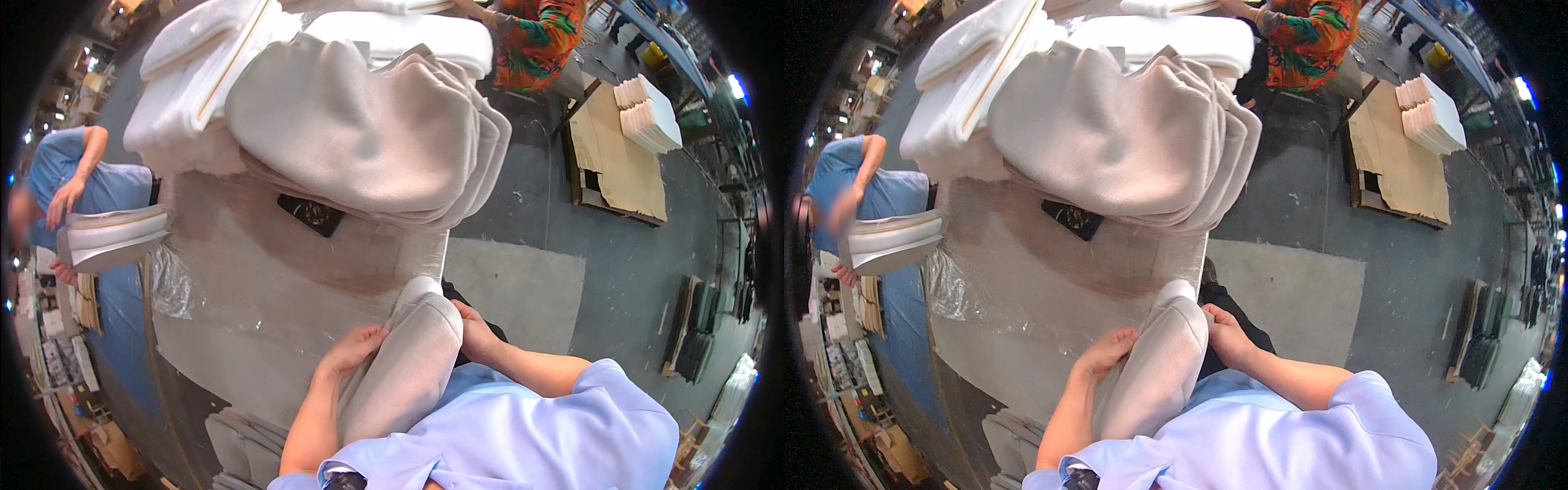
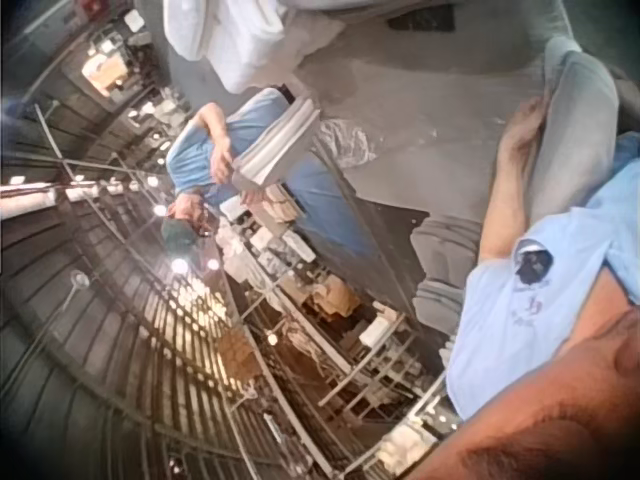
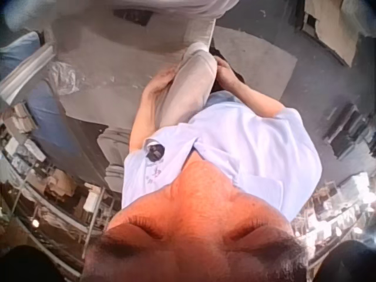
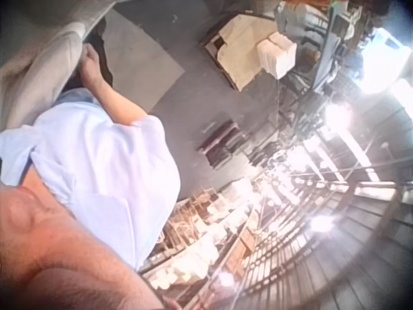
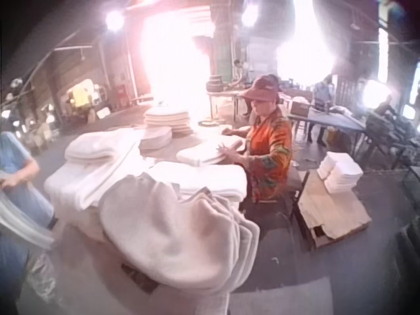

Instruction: The person folds rectangular fabric cushions by hand at a work table in a factory. They smooth the fabric, fold the cushion in half, and place it on a stack. Other workers are visible nearby performing similar tasks.

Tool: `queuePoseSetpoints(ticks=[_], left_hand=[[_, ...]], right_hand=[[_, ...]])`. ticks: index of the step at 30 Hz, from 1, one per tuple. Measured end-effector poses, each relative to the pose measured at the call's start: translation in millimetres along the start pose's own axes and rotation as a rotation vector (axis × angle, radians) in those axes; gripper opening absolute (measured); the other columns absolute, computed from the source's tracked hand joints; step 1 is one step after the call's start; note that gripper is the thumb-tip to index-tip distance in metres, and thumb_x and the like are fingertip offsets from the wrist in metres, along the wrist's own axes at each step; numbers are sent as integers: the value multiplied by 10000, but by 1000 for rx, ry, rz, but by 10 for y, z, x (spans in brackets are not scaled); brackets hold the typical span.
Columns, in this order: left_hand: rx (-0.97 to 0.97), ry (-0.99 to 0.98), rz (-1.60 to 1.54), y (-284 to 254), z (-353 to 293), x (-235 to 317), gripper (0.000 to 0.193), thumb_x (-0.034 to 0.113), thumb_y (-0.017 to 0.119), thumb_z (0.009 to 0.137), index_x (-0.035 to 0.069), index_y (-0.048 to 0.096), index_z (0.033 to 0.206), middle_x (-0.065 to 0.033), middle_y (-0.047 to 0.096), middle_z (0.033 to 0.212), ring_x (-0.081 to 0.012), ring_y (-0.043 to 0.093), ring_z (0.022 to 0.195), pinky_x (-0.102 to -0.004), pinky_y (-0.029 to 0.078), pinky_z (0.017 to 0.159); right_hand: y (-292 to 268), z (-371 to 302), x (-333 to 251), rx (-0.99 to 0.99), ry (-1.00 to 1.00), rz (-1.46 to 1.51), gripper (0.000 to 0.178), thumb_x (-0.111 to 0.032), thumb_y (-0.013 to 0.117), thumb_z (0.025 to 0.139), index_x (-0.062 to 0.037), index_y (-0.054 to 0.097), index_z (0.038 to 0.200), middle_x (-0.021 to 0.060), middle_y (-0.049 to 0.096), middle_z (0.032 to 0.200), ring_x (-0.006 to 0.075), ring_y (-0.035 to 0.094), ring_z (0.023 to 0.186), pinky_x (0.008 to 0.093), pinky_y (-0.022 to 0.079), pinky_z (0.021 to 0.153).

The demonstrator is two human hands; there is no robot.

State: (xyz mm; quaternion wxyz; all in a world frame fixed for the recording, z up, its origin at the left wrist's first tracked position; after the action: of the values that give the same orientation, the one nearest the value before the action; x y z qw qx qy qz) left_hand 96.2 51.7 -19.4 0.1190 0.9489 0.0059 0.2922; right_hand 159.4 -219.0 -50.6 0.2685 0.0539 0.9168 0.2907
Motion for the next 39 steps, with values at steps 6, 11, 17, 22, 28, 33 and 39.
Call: queuePoseSetpoints(ticks=[6, 11, 17, 22, 28, 33, 39], left_hand=[[89, 131, -26, 263, -59, -206, 314, 281, 674, 1080, 39, 755, 1263, 30, 756, 1117, -53, 631, 926, -244, 514, 838], [398, 437, 272, 459, 175, -89, 259, 259, 654, 1075, 17, 693, 994, -121, 688, 750, -147, 619, 712, -354, 482, 651], [749, 592, 621, 779, 125, 96, 344, 301, 652, 1046, 16, 563, 874, -259, 615, 742, -489, 558, 681, -500, 444, 604], [745, 522, 602, 761, 100, 143, 334, 313, 654, 1041, 34, 577, 874, -243, 633, 757, -488, 627, 732, -526, 453, 619], [799, 549, 563, 806, 161, 130, 322, 255, 684, 1023, 32, 543, 839, -237, 595, 742, -441, 540, 663, -489, 433, 596], [858, 557, 620, 837, 257, 178, 297, 262, 695, 1009, 60, 575, 827, -206, 637, 742, -453, 629, 694, -530, 453, 600], [868, 623, 611, 855, 397, 238, 282, 242, 703, 1000, 68, 563, 827, -187, 625, 738, -441, 631, 702, -537, 454, 603]], right_hand=[[278, -49, -21, 198, -97, 170, 107, -123, 669, 1030, -110, 625, 1127, 41, 700, 1026, 161, 673, 936, 367, 590, 827], [369, -223, -332, 153, -135, 307, 278, -234, 535, 1107, -89, 615, 1330, 124, 702, 1220, 257, 697, 1087, 457, 597, 982], [82, 222, -329, 91, -113, 218, 630, -621, 397, 1108, -100, 632, 1373, 135, 707, 1306, 291, 694, 1157, 477, 564, 1032], [9, 415, -212, -91, 120, 506, 752, -766, 447, 1024, -126, 642, 1366, 97, 708, 1300, 289, 667, 1188, 479, 528, 1057], [-43, 410, -190, -180, -182, -595, 841, -854, 399, 980, -160, 629, 1395, 90, 693, 1318, 278, 626, 1238, 450, 484, 1103], [-34, 456, -318, -284, -351, -1307, 895, -884, 353, 969, -163, 606, 1436, 102, 681, 1354, 289, 621, 1253, 462, 474, 1117], [-50, 514, -251, -201, -226, -1196, 901, -883, 349, 971, -163, 598, 1449, 107, 675, 1367, 294, 617, 1259, 467, 469, 1124]])
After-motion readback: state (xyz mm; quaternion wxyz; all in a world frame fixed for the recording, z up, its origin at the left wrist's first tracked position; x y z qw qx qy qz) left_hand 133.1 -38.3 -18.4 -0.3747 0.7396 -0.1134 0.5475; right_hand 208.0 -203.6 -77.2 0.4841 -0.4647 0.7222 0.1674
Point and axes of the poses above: each hand's wrist, its own z-axis towards the middle knuckle, its own y-axis out of the palm, x = y × z, the point moved 1 cm from there along z, towards the middle knuckle
